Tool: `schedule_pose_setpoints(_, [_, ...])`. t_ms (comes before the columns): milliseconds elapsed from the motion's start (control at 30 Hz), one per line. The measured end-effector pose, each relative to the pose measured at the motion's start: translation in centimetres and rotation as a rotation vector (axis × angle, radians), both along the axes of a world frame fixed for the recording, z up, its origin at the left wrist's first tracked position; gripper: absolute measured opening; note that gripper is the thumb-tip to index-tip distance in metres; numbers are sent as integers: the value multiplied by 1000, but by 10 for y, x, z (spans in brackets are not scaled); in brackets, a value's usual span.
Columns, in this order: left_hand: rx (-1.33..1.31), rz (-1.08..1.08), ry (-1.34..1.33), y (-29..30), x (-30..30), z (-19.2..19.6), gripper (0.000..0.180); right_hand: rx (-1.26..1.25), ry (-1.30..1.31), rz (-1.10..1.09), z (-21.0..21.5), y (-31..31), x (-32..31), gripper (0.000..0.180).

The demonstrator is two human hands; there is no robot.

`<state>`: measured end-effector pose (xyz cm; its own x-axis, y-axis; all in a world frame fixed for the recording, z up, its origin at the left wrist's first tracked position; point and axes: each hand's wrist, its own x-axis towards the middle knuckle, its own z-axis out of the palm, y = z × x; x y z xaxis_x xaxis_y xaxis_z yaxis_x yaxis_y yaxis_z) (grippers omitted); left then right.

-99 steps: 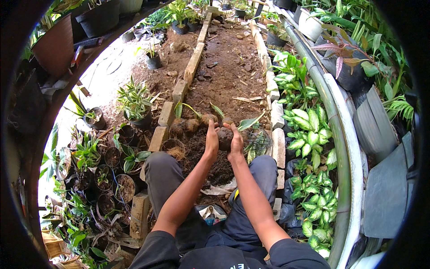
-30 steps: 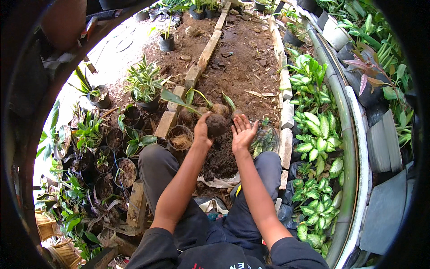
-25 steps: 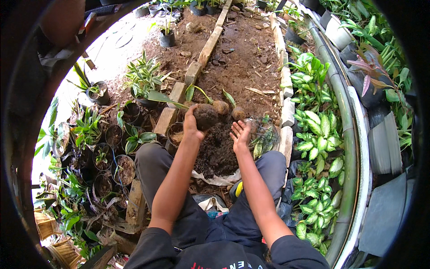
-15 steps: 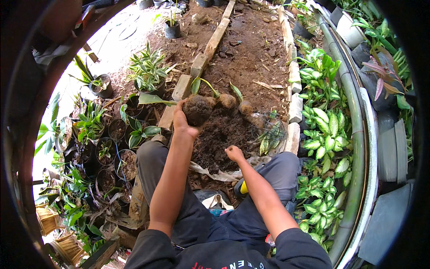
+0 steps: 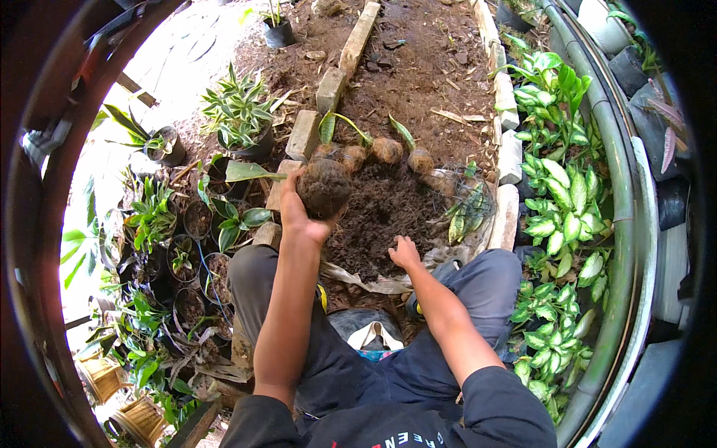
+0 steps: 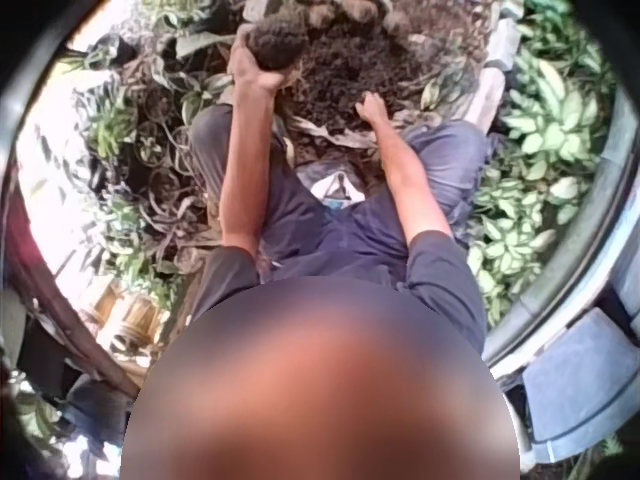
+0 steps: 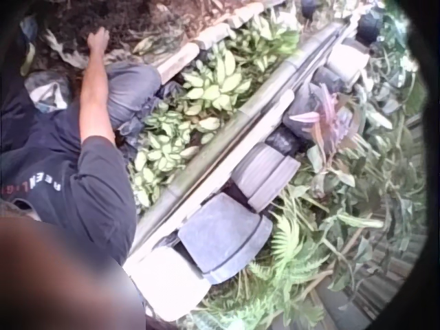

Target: The person sits on the ground in a garden bed and repeatedly packs soil around small plants with their hands. They handle each plant individually, pressing soil into the root ball and around the base, then place the plants into the prepared bed.

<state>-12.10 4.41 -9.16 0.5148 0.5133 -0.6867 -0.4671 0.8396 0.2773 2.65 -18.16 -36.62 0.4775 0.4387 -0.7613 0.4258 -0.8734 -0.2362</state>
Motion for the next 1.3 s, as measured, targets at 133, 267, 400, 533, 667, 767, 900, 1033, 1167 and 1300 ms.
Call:
schedule_pose_setpoints(133, [-14,-17,24,1,7,3,42,88,-40,87,-7,12,1,57])
schedule_pose_setpoints(267, [-17,-10,41,1,14,5,43,108,-85,177,-24,20,-1,68])
schedule_pose_setpoints(400, [-15,-46,71,1,17,5,40,117,-82,217,-41,23,-4,83])
schedule_pose_setpoints(533, [-29,-42,25,3,20,1,38,6,-67,236,-55,28,-11,106])
schedule_pose_setpoints(667, [-27,-21,16,3,22,0,46,58,-8,49,-66,42,-24,117])
schedule_pose_setpoints(767, [-39,-19,22,2,23,0,46,68,22,12,-69,55,-32,117])
schedule_pose_setpoints(900, [-62,-33,7,2,27,3,44,118,86,-3,-69,59,-40,113])
schedule_pose_setpoints(1033, [-60,-41,49,-1,33,5,42,147,103,-36,-71,61,-40,103])
schedule_pose_setpoints(1167, [-61,-57,97,-4,33,5,40,225,-54,-23,-75,65,-48,95])
schedule_pose_setpoints(1300, [-43,-52,88,-4,32,5,40,180,-103,122,-73,58,-54,82])
